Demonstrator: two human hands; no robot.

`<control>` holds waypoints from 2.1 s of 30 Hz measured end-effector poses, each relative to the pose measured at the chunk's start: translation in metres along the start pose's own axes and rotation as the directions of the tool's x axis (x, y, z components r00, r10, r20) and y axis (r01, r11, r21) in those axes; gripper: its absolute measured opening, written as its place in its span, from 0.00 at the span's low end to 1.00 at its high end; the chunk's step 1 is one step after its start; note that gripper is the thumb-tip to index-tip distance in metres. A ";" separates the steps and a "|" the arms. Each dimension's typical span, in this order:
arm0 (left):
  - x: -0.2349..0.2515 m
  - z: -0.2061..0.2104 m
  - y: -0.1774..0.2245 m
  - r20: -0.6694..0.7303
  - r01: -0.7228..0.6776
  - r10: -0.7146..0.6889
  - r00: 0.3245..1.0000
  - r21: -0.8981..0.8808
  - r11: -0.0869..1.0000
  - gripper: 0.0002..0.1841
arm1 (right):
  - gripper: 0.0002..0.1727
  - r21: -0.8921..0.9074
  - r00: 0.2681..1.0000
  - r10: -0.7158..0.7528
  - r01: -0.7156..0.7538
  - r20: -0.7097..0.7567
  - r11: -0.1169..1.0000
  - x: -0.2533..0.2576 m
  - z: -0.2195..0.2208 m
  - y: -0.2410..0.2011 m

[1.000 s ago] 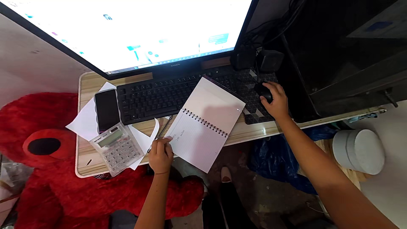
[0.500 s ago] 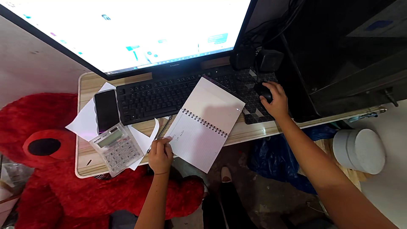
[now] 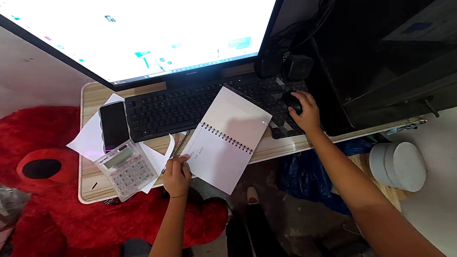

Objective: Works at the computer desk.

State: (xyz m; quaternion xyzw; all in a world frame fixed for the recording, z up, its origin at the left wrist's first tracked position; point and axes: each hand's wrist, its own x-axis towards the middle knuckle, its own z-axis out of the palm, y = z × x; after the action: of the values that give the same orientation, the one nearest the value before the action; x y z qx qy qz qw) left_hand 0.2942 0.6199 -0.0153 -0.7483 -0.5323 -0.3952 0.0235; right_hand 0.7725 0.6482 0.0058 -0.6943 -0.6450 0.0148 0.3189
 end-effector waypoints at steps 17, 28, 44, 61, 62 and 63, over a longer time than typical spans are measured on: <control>0.000 0.000 0.001 -0.002 -0.002 0.002 1.000 0.011 1.000 0.12 | 0.27 0.002 1.000 0.002 -0.002 0.004 1.000 0.000 -0.001 -0.001; 0.000 -0.001 0.001 0.007 0.003 -0.003 1.000 0.000 1.000 0.12 | 0.27 0.009 1.000 0.002 -0.002 0.006 1.000 0.000 -0.002 -0.002; 0.000 0.001 0.000 -0.011 -0.005 0.005 1.000 0.018 1.000 0.12 | 0.31 0.032 0.999 0.028 -0.027 -0.017 0.999 -0.001 -0.001 -0.004; 0.001 -0.001 0.001 0.000 0.001 -0.001 1.000 0.027 1.000 0.12 | 0.26 0.017 1.000 -0.008 0.008 0.002 1.000 -0.001 -0.002 -0.002; 0.001 -0.001 0.001 0.001 0.003 -0.003 1.000 0.027 1.000 0.12 | 0.24 0.010 1.000 -0.014 0.014 0.000 1.000 -0.001 -0.002 -0.002; 0.001 0.000 0.001 0.002 0.004 -0.004 1.000 0.025 1.000 0.12 | 0.23 0.005 1.000 -0.022 0.022 -0.003 1.000 -0.001 -0.002 -0.001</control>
State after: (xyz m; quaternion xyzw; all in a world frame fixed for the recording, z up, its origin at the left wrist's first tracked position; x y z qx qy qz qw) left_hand 0.2951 0.6200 -0.0139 -0.7474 -0.5386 -0.3877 0.0317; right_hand 0.7717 0.6464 0.0072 -0.6865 -0.6519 0.0118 0.3219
